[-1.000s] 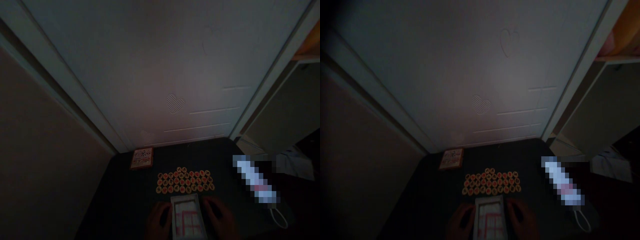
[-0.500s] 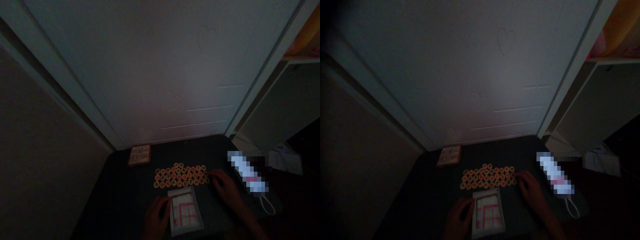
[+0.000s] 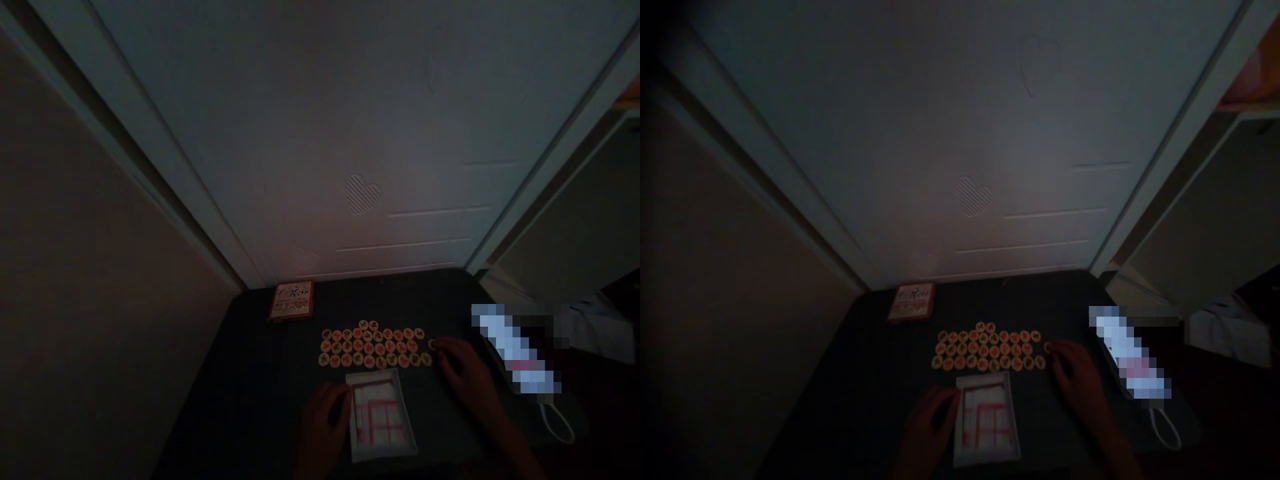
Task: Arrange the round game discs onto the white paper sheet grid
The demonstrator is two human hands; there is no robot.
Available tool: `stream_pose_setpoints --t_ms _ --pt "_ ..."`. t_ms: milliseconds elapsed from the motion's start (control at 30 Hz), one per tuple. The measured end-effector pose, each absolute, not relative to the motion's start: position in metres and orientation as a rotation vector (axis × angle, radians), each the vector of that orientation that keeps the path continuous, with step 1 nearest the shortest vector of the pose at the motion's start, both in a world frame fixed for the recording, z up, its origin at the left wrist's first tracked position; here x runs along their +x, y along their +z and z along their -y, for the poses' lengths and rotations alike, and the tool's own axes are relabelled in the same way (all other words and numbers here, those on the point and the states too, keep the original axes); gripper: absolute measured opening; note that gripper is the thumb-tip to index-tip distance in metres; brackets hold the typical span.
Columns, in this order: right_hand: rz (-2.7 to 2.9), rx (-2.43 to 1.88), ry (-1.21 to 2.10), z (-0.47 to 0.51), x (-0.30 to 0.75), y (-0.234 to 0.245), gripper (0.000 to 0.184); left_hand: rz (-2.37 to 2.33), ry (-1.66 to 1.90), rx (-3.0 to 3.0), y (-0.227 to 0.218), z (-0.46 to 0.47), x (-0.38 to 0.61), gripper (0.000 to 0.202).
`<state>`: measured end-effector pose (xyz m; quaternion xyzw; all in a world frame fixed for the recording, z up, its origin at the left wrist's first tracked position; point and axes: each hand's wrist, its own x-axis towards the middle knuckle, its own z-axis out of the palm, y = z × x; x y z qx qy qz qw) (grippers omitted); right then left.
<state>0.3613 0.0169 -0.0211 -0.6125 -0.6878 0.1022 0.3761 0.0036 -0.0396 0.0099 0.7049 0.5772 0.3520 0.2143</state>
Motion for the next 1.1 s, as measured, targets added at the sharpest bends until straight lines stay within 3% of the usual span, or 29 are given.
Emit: stream_pose_setpoints --t_ms 733,1100 --pt "1.395 -1.692 0.544 -0.002 0.346 0.008 0.046 -1.610 1.020 1.938 0.017 0.040 0.005 0.022" --pt "1.570 -1.311 0.828 0.045 0.248 0.044 0.026 -1.567 1.066 1.734 0.045 0.048 0.016 0.028"
